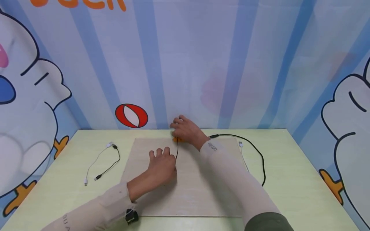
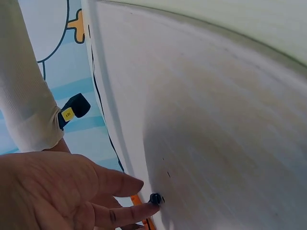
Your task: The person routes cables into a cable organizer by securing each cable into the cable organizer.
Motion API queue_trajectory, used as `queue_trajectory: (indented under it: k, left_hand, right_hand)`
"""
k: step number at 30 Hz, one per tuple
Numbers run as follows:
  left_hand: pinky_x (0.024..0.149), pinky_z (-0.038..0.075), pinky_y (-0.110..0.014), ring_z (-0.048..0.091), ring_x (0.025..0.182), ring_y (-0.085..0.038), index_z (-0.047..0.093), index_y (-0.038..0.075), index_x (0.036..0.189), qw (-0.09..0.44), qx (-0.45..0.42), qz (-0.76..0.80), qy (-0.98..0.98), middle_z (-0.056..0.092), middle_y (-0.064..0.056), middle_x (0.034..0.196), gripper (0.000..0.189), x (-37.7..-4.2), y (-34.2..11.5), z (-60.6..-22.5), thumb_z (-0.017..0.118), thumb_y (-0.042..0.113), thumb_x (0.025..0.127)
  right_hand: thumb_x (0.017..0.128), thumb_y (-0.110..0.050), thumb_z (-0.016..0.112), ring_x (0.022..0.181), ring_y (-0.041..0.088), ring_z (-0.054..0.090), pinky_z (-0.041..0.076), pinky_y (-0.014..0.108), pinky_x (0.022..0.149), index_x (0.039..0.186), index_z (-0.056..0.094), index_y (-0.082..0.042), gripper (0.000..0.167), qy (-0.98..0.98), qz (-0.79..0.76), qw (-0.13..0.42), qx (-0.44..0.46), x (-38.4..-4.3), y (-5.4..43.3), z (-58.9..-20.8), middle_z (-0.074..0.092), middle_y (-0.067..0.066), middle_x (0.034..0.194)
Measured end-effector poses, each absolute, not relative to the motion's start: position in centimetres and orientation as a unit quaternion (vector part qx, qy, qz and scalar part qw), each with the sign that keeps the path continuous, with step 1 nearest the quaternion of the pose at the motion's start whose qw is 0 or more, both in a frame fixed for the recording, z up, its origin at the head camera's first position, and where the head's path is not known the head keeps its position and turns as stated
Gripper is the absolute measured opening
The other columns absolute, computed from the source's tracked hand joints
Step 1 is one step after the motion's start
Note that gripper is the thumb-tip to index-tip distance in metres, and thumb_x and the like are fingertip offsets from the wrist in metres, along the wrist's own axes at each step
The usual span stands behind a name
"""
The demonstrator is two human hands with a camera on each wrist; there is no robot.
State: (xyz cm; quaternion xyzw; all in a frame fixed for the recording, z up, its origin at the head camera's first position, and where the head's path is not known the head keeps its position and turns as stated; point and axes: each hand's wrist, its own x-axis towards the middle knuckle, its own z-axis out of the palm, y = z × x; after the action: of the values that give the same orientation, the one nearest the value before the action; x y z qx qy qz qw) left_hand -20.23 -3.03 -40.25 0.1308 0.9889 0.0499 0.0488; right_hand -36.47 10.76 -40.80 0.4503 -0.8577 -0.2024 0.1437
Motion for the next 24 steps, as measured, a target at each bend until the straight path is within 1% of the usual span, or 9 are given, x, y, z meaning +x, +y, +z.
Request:
queue_trajectory:
  k: [1, 5, 7, 8, 11, 14, 19, 21, 24]
  left_hand:
    - [0.112, 0.038, -0.066, 0.056, 0.121, -0.041, 0.081, 0.006, 0.105, 0.052, 0.131, 0.05, 0.989, 0.063, -0.016, 0.121, 0.018, -20.3, -3.1, -40.3, 0.08, 0.024, 0.101]
    - [0.11, 0.04, -0.064, 0.059, 0.119, -0.041, 0.078, 0.008, 0.122, 0.046, 0.145, 0.051, 0.987, 0.066, -0.015, 0.122, 0.036, -22.6, -4.2, -44.7, 0.079, 0.038, 0.102]
    - [0.108, 0.041, -0.065, 0.06, 0.118, -0.041, 0.076, 0.008, 0.127, 0.039, 0.147, 0.054, 0.987, 0.066, -0.015, 0.122, 0.043, -22.9, -4.6, -45.3, 0.079, 0.041, 0.1]
    - [0.107, 0.041, -0.064, 0.06, 0.117, -0.041, 0.075, 0.008, 0.128, 0.037, 0.147, 0.057, 0.987, 0.066, -0.015, 0.121, 0.044, -22.8, -4.7, -45.3, 0.079, 0.042, 0.1]
    - [0.108, 0.043, -0.063, 0.062, 0.119, -0.042, 0.071, 0.005, 0.132, 0.047, 0.134, 0.067, 0.988, 0.066, -0.017, 0.123, 0.047, -20.9, -4.7, -42.2, 0.079, 0.039, 0.102]
    - [0.111, 0.043, -0.062, 0.062, 0.123, -0.042, 0.068, 0.003, 0.135, 0.047, 0.125, 0.079, 0.988, 0.066, -0.019, 0.128, 0.049, -19.6, -4.9, -40.2, 0.078, 0.039, 0.104]
    - [0.113, 0.043, -0.065, 0.06, 0.125, -0.044, 0.067, 0.002, 0.138, 0.03, 0.118, 0.094, 0.988, 0.066, -0.022, 0.13, 0.054, -19.4, -5.7, -40.3, 0.081, 0.041, 0.102]
    - [0.112, 0.043, -0.066, 0.06, 0.125, -0.044, 0.066, 0.003, 0.138, 0.023, 0.117, 0.093, 0.989, 0.066, -0.022, 0.13, 0.056, -19.4, -6.0, -40.5, 0.082, 0.041, 0.101]
    - [0.111, 0.043, -0.069, 0.06, 0.126, -0.045, 0.066, 0.003, 0.139, 0.016, 0.112, 0.094, 0.989, 0.065, -0.022, 0.131, 0.057, -19.3, -6.5, -40.7, 0.083, 0.04, 0.1]
  right_hand:
    - [0.11, -0.037, 0.072, 0.143, 0.027, 0.058, 0.042, 0.05, 0.129, 0.122, 0.086, -0.03, 0.02, -0.86, -0.201, 0.14, 0.447, -36.4, 10.7, -40.8, 0.07, -0.001, 0.155]
    - [0.109, -0.024, 0.077, 0.139, 0.027, 0.06, 0.046, 0.047, 0.124, 0.127, 0.085, -0.028, 0.02, -0.865, -0.2, 0.136, 0.44, -36.2, 10.6, -40.6, 0.069, 0.001, 0.157]
    - [0.107, -0.017, 0.079, 0.135, 0.027, 0.061, 0.048, 0.045, 0.119, 0.127, 0.084, -0.027, 0.024, -0.864, -0.202, 0.143, 0.438, -36.1, 10.6, -40.6, 0.069, 0.001, 0.155]
    - [0.106, -0.014, 0.079, 0.134, 0.026, 0.062, 0.049, 0.044, 0.117, 0.128, 0.084, -0.027, 0.026, -0.864, -0.203, 0.148, 0.437, -36.1, 10.6, -40.6, 0.069, 0.002, 0.155]
    - [0.108, -0.012, 0.077, 0.129, 0.026, 0.063, 0.051, 0.043, 0.112, 0.13, 0.082, -0.025, 0.027, -0.866, -0.202, 0.163, 0.428, -35.9, 10.5, -40.8, 0.071, 0.002, 0.151]
    - [0.111, -0.014, 0.072, 0.124, 0.026, 0.063, 0.051, 0.043, 0.109, 0.134, 0.079, -0.022, 0.025, -0.871, -0.197, 0.172, 0.415, -35.8, 10.3, -40.8, 0.073, 0.002, 0.145]
    - [0.115, -0.026, 0.067, 0.12, 0.027, 0.064, 0.051, 0.045, 0.108, 0.132, 0.076, -0.019, 0.02, -0.881, -0.174, 0.189, 0.398, -35.6, 9.7, -40.6, 0.074, 0.003, 0.134]
    - [0.116, -0.031, 0.066, 0.122, 0.028, 0.065, 0.052, 0.047, 0.109, 0.13, 0.075, -0.019, 0.021, -0.885, -0.158, 0.193, 0.394, -35.6, 9.6, -40.5, 0.074, 0.004, 0.133]
    - [0.116, -0.035, 0.064, 0.128, 0.03, 0.065, 0.052, 0.051, 0.114, 0.131, 0.074, -0.019, 0.024, -0.891, -0.133, 0.186, 0.392, -35.5, 9.3, -40.5, 0.074, 0.005, 0.139]
